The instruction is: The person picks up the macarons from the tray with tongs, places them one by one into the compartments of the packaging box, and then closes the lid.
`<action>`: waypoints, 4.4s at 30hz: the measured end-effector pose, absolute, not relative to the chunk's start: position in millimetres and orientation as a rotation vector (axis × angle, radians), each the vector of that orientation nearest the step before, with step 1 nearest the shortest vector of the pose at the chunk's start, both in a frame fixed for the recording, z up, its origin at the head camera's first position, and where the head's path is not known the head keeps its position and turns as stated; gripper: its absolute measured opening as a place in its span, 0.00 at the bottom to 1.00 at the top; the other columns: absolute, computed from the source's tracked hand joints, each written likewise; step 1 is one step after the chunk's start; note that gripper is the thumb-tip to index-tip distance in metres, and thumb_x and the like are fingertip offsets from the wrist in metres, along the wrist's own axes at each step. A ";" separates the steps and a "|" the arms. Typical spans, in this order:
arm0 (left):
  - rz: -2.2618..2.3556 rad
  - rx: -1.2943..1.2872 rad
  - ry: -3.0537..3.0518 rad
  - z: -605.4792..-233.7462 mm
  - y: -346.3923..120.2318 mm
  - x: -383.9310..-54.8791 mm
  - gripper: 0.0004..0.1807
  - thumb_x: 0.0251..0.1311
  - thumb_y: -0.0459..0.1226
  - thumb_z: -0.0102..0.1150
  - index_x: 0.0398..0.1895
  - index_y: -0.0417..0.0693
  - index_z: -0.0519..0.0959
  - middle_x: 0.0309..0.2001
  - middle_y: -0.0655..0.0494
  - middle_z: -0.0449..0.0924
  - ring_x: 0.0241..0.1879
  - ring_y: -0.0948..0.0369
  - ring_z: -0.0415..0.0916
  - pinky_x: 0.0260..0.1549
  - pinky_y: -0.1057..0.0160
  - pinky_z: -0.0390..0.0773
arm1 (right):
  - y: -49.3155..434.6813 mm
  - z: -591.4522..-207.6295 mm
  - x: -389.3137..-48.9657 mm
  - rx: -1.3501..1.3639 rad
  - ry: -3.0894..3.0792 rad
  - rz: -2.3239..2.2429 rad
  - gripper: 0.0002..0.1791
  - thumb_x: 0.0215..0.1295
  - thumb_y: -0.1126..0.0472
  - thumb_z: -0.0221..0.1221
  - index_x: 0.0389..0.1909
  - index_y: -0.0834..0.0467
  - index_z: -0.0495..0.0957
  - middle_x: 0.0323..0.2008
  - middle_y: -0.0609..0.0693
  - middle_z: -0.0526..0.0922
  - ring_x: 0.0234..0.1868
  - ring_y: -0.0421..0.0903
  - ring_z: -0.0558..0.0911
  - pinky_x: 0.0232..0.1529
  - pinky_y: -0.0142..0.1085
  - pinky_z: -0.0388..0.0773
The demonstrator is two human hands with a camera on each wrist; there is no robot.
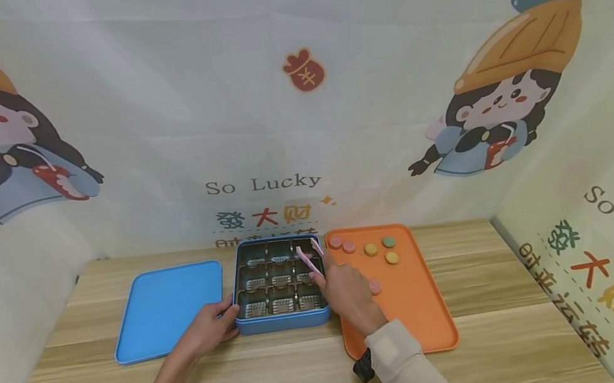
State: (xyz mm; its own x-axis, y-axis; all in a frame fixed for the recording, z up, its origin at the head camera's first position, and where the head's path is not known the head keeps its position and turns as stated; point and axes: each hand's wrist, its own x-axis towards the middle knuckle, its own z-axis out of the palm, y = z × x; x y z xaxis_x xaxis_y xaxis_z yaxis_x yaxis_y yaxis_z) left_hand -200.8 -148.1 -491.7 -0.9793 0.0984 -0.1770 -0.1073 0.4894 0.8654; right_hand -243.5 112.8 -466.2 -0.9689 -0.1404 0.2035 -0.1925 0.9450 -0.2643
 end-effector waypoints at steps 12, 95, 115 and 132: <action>1.499 -0.005 2.519 -490.7 -148.2 -197.9 0.23 0.64 0.37 0.45 0.63 0.44 0.65 0.41 0.47 0.77 0.22 0.62 0.70 0.24 0.67 0.74 | 140.2 -475.6 -250.5 0.101 -2.856 0.425 0.21 0.63 0.43 0.48 0.49 0.52 0.65 0.12 0.53 0.70 0.11 0.49 0.71 0.06 0.38 0.60; 1.546 0.008 2.522 -489.9 -148.2 -198.5 0.22 0.65 0.37 0.44 0.62 0.45 0.65 0.51 0.45 0.75 0.30 0.62 0.74 0.28 0.67 0.76 | 89.9 -457.0 -249.8 0.305 -2.898 0.576 0.18 0.60 0.44 0.54 0.40 0.55 0.71 0.19 0.51 0.74 0.17 0.49 0.73 0.14 0.39 0.64; 1.553 0.124 2.607 -493.2 -145.9 -198.8 0.29 0.65 0.36 0.42 0.68 0.38 0.51 0.65 0.40 0.55 0.65 0.46 0.51 0.61 0.49 0.53 | 73.5 -460.7 -248.8 0.375 -2.904 0.643 0.22 0.57 0.47 0.58 0.46 0.58 0.74 0.16 0.49 0.74 0.13 0.44 0.70 0.12 0.35 0.63; 1.588 0.055 2.646 -497.5 -146.7 -198.1 0.29 0.63 0.37 0.46 0.67 0.39 0.55 0.59 0.35 0.65 0.61 0.45 0.59 0.59 0.50 0.58 | 82.8 -451.0 -245.5 0.252 -2.909 0.653 0.18 0.55 0.49 0.58 0.43 0.55 0.72 0.17 0.46 0.71 0.15 0.45 0.69 0.12 0.36 0.60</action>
